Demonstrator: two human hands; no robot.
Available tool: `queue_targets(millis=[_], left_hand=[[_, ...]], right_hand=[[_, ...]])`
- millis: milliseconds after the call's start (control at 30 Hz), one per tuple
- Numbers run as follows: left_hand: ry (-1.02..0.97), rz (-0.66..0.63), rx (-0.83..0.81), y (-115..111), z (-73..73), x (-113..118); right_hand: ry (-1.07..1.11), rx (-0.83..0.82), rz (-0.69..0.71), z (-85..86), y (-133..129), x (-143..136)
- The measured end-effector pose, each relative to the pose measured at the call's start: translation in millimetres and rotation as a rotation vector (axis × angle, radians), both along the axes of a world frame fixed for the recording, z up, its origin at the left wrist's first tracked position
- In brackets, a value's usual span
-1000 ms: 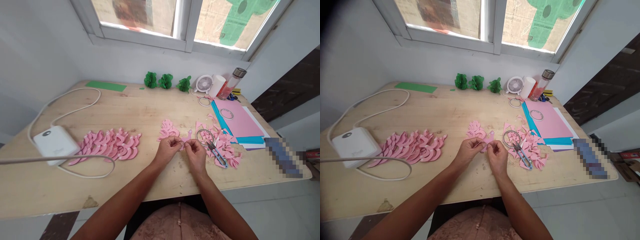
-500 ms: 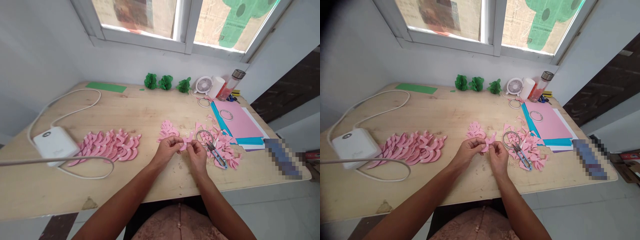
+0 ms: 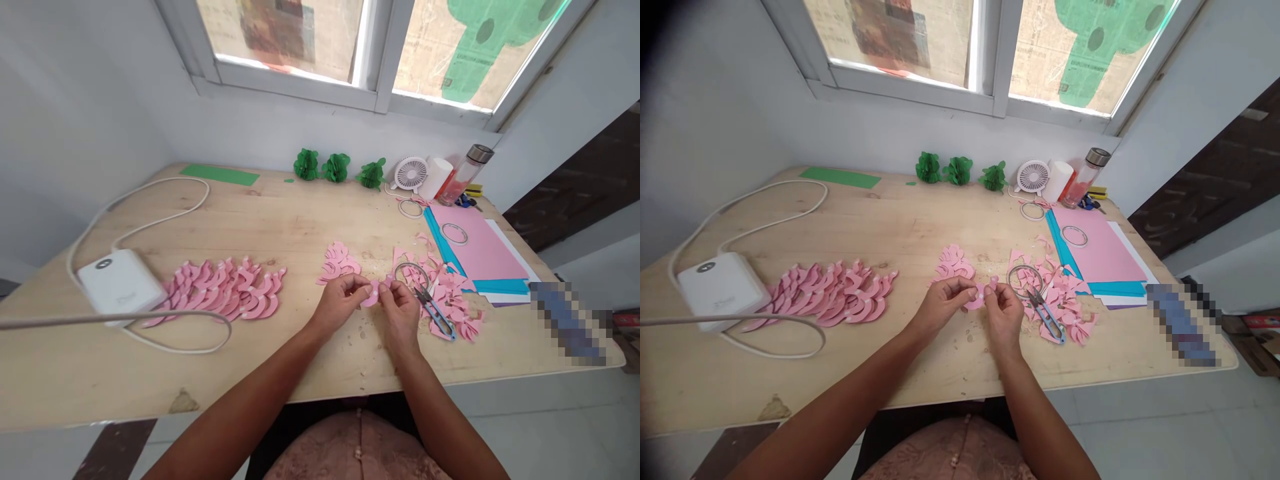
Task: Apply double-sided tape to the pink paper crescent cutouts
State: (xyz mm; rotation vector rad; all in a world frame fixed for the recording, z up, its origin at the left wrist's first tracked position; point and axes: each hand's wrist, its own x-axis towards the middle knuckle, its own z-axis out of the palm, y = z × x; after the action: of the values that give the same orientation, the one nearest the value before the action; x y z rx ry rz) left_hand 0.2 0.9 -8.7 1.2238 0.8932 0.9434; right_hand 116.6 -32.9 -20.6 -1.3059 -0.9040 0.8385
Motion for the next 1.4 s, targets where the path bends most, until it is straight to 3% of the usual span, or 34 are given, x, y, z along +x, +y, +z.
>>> queue_targets(millis=[167,500,700,733,833,967,1033,1133,1233,1400], left_hand=[[-0.058,-0.005,-0.002,-0.6,2.8,1.0],[-0.058,-0.081,-0.066,0.6,2.0,-1.4],[-0.007,-0.033,0.009,-2.7,24.6,-27.5],[0.042,-0.005,0.058,-5.5,29.3,-37.2],[0.303,0.245,0.216,-17.1,33.7,-72.4],[0.808,0.634,0.266,-29.9,14.3,-115.1],[1.045,0.744,0.292,-32.6,1.5,-127.7],[1.245,0.799,0.381,-34.6,-10.6,-135.3],[1.329,0.803,0.475,-38.0,-13.2,-135.4],[1.394,0.692,0.588,-44.3,-11.7,-131.5]], right_hand=[[-0.029,0.017,0.084,-2.3,-2.0,-0.5],[-0.119,0.035,0.0,3.3,-3.8,-1.6],[-0.192,0.051,0.015,6.7,-7.5,-6.1],[-0.201,0.06,0.013,7.3,-8.3,-6.3],[-0.213,0.073,0.003,8.1,-10.4,-6.4],[-0.246,0.084,0.04,6.5,-12.7,-7.1],[-0.278,0.086,0.055,5.5,-14.7,-7.8],[-0.349,0.085,0.056,4.6,-19.6,-7.3],[-0.412,0.094,0.058,3.1,-26.6,-2.9],[-0.503,0.086,0.055,-2.8,-39.2,8.4]])
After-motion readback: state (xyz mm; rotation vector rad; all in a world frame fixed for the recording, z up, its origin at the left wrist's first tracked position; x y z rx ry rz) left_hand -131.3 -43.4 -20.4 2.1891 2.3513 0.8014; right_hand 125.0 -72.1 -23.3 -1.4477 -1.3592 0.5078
